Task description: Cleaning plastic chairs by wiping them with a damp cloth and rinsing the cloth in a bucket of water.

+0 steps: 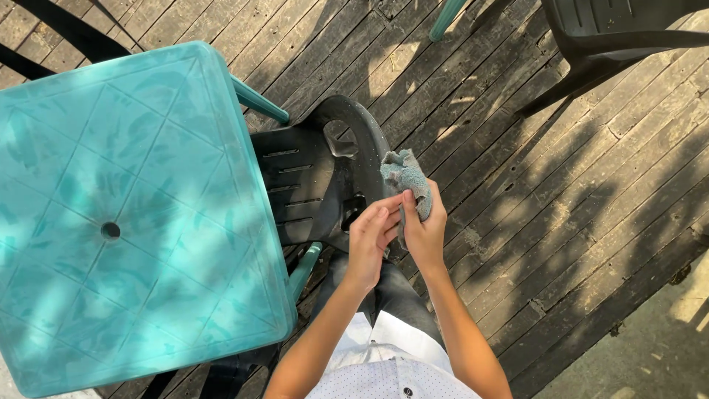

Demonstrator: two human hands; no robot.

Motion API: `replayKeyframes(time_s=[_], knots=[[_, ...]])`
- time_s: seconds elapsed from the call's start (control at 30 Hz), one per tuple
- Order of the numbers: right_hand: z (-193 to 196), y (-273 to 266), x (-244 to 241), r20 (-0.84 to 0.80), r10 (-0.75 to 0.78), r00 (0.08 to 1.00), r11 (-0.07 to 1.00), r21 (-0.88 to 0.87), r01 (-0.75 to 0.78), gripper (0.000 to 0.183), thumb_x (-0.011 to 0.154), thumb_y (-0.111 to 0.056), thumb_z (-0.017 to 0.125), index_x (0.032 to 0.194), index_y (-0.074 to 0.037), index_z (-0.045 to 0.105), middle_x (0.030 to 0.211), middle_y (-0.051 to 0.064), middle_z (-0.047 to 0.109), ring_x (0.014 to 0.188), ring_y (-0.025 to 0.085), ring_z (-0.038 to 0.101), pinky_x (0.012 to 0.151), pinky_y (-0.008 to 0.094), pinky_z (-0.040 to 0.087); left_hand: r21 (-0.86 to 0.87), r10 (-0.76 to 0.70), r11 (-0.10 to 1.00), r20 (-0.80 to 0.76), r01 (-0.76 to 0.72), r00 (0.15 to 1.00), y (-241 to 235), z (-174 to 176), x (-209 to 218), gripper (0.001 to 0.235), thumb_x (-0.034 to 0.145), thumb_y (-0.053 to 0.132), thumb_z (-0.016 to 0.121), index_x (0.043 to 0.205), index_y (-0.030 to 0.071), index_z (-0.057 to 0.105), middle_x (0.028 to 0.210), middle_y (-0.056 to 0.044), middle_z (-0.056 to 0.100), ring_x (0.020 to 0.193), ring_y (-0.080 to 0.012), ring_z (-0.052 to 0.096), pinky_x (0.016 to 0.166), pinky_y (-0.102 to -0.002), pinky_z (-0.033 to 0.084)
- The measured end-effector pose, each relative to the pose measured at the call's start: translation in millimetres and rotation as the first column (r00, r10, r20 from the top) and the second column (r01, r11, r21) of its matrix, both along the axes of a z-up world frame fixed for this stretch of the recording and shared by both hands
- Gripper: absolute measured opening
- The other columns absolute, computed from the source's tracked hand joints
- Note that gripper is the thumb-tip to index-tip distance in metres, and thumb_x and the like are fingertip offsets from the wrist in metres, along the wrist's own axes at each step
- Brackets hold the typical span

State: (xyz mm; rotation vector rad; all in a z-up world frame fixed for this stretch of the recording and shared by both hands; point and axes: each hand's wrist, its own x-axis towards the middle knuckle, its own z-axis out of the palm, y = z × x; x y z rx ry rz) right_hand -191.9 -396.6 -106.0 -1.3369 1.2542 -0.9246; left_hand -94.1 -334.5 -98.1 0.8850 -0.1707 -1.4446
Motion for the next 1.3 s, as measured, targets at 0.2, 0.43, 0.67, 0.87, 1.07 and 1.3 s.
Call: replayKeyframes(time_s=[0.2, 0.43, 0.67, 0.87, 1.07, 1.3], knots=[[-32.5, -10.6, 28.0, 0.006, -0.164, 0.986, 0.981, 0.103, 0.163, 0.026, 0.102, -0.019, 0.067, 0.117, 0.0, 0.059, 0.103, 0.007, 0.07, 0.091, 0.013, 0.067, 0.081, 0.03, 0.056, -0.022, 0.11, 0.994, 0.401, -0.11, 0.909, -15.3, -45.5, 26.0, 0.026, 0.105, 0.012, 0.055, 0.127, -0.001, 0.063, 0.137, -0.013, 0.065, 0.131, -0.0216, 0.059, 0.113, -0.035, 0.043], [-68.8, -4.9, 33.2, -0.421, -0.068, 0.904, 0.981, -0.191, -0.015, 0.054, 0.085, -0.013, 0.079, 0.128, 0.004, 0.051, 0.115, 0.026, 0.057, 0.101, 0.038, 0.062, 0.082, 0.041, 0.051, -0.001, 0.041, 0.998, 0.734, -0.06, 0.678, -31.1, -81.7, 6.6, 0.031, 0.103, 0.016, 0.058, 0.13, 0.001, 0.06, 0.15, -0.018, 0.054, 0.153, -0.0318, 0.042, 0.12, -0.043, 0.037], [-55.4, -5.4, 24.6, -0.393, 0.011, 0.92, 0.998, 0.065, 0.016, 0.048, 0.084, -0.006, 0.068, 0.129, 0.001, 0.053, 0.112, 0.019, 0.064, 0.097, 0.033, 0.07, 0.078, 0.038, 0.056, -0.084, 0.043, 0.996, 0.762, 0.032, 0.646, -27.2, -97.2, -7.6, 0.057, 0.104, 0.042, 0.055, 0.145, 0.004, 0.045, 0.167, -0.022, 0.034, 0.162, -0.0393, 0.029, 0.134, -0.053, 0.022], [-48.6, -16.7, 17.0, -0.292, 0.073, 0.954, 0.987, 0.155, -0.028, 0.047, 0.081, -0.002, 0.067, 0.126, -0.001, 0.054, 0.102, 0.016, 0.069, 0.089, 0.028, 0.073, 0.075, 0.035, 0.057, -0.097, 0.086, 0.995, 0.673, -0.028, 0.735, -34.2, -92.2, -19.9, 0.068, 0.1, 0.049, 0.056, 0.147, 0.002, 0.042, 0.168, -0.024, 0.031, 0.166, -0.0399, 0.02, 0.138, -0.054, 0.015], [-42.1, -23.8, -15.8, -0.195, 0.114, 0.974, 0.988, 0.122, -0.092, 0.043, 0.082, 0.002, 0.064, 0.123, -0.003, 0.056, 0.101, 0.015, 0.066, 0.088, 0.028, 0.071, 0.076, 0.035, 0.057, -0.112, 0.128, 0.991, 0.663, -0.072, 0.738, -36.8, -83.8, -52.0, 0.072, 0.099, 0.047, 0.057, 0.149, 0.001, 0.037, 0.169, -0.026, 0.028, 0.164, -0.0392, 0.02, 0.133, -0.051, 0.016], [-36.8, -54.7, -120.8, -0.228, 0.099, 0.969, 0.963, 0.266, -0.036, 0.038, 0.079, 0.001, 0.066, 0.115, -0.005, 0.055, 0.094, 0.01, 0.067, 0.085, 0.019, 0.067, 0.075, 0.033, 0.056, -0.155, 0.194, 0.98, 0.596, -0.126, 0.779, -71.5, -84.0, -161.5, 0.072, 0.097, 0.044, 0.058, 0.15, 0.001, 0.038, 0.168, -0.027, 0.032, 0.157, -0.0363, 0.029, 0.132, -0.048, 0.02]])
